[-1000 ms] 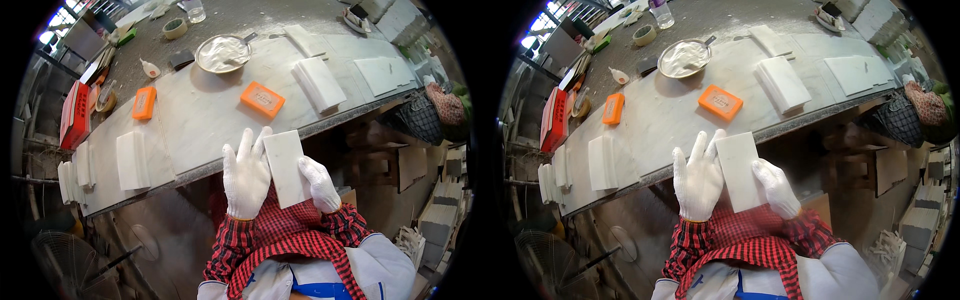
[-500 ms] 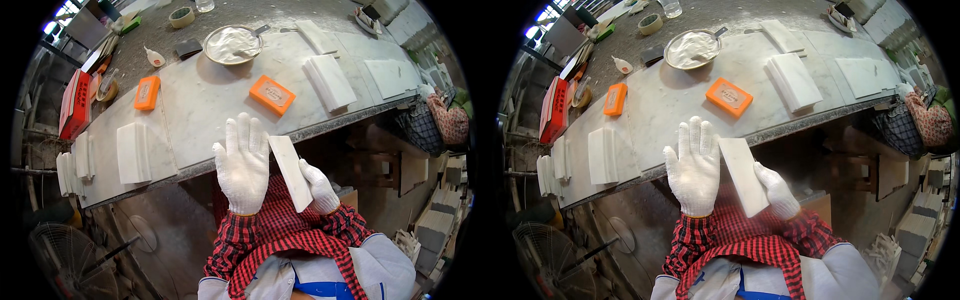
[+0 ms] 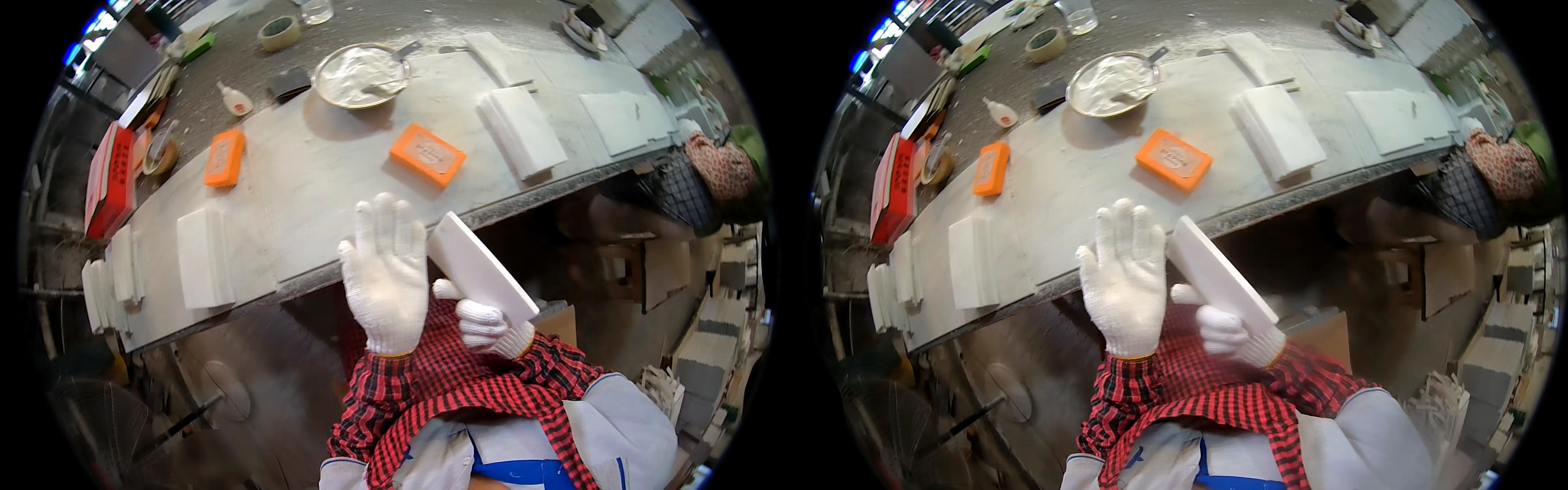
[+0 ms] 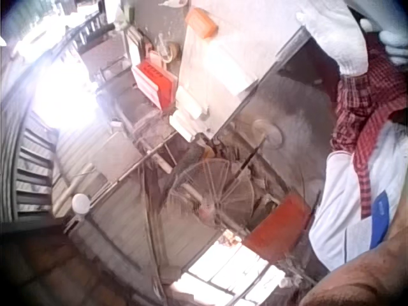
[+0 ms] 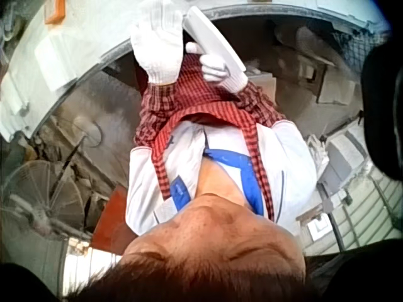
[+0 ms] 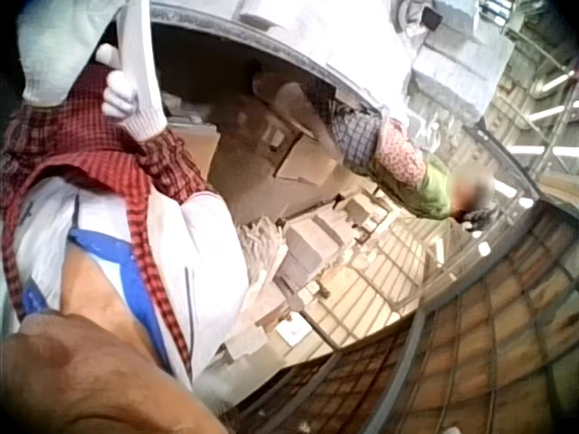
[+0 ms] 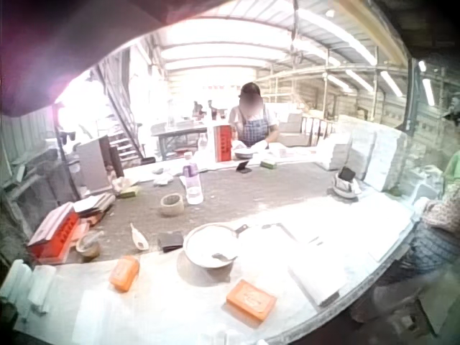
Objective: The person uses a metal scraper to trim and smooth the edges of white rectangular blocks on a workbench. They repeatedly scrape the sides, flip the blocks, and inspect the surfaces while a coworker works nearby.
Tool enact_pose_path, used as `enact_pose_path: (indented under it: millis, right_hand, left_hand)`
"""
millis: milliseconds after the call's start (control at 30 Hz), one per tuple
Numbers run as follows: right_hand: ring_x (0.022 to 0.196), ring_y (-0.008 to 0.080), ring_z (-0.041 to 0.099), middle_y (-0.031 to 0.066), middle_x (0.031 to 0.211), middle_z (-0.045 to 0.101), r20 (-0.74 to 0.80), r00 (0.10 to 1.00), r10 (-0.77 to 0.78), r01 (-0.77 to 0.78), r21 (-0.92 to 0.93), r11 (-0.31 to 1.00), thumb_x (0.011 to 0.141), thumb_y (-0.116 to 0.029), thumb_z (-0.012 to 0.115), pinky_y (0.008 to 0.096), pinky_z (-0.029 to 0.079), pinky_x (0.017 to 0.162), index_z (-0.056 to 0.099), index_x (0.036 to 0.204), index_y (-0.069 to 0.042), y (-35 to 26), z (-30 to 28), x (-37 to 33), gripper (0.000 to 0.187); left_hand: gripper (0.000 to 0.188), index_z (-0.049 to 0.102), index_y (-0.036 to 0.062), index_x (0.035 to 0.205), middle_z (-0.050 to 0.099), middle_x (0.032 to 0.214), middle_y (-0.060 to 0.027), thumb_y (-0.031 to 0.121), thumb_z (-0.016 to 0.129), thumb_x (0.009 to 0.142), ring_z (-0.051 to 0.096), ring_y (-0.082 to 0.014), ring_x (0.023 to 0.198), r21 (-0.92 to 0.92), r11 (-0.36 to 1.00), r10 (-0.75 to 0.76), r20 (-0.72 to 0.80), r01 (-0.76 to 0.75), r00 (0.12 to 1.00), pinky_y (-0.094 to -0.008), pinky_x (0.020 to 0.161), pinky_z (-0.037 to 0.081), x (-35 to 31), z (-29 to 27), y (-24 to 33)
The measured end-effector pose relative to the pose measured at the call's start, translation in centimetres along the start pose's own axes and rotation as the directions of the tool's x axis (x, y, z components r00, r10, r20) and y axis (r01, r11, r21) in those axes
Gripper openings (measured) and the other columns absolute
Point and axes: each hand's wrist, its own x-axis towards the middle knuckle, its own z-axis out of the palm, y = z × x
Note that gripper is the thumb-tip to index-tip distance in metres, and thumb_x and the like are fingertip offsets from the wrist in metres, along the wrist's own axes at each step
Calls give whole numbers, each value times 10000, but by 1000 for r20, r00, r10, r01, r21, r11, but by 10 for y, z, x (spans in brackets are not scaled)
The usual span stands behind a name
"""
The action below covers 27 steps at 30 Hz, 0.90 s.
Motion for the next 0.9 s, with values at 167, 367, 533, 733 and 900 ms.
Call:
enact_pose_path:
  millis: [167, 367, 533, 733, 900]
  right_hand:
    - [515, 105, 421, -11, 686, 482, 123, 992, 30, -45, 122, 991, 1146, -351, 469, 288, 380, 520, 261, 1634, 74, 5, -1, 2, 679]
    - [470, 79, 496, -27, 607, 534, 27, 999, 35, -38, 108, 993, 1187, -375, 383, 269, 389, 504, 349, 1576, 46, 6, 6, 0, 574]
    - [482, 85, 496, -19, 625, 528, -234, 972, 25, -17, 38, 999, 1189, -393, 366, 281, 395, 515, 342, 1588, 44, 4, 12, -7, 593]
    - [672, 107, 449, -28, 823, 443, 61, 997, 46, -55, 156, 986, 1157, -323, 398, 277, 400, 639, 266, 1640, 18, 11, 15, 1, 606]
    - [583, 94, 473, -28, 754, 509, -351, 936, -8, 23, 36, 999, 1169, -369, 421, 266, 396, 561, 482, 1496, 16, 20, 47, 3, 509]
  left_hand:
    - [561, 499, 85, 1584, 466, 1676, -151, 442, 475, 1151, 394, -340, 1574, 11, 1000, -8, 25, 8, 1000, -535, 1314, 297, -3, -11, 3]
    - [543, 506, 80, 1576, 483, 1660, -156, 422, 474, 1156, 412, -343, 1562, 13, 999, -40, 59, 39, 997, -536, 1315, 303, -2, -15, 2]
    - [529, 505, 78, 1574, 493, 1650, -157, 401, 482, 1156, 415, -347, 1558, 56, 998, -17, 39, 15, 999, -531, 1310, 319, -3, -15, 3]
    - [530, 459, 100, 1615, 493, 1654, -129, 387, 438, 1170, 427, -326, 1547, 120, 992, -28, 12, 27, 1000, -503, 1310, 321, -4, -15, 3]
    - [542, 409, 109, 1653, 482, 1661, -116, 376, 391, 1182, 436, -314, 1538, 156, 986, -52, -38, 58, 998, -489, 1309, 322, -10, -15, -3]
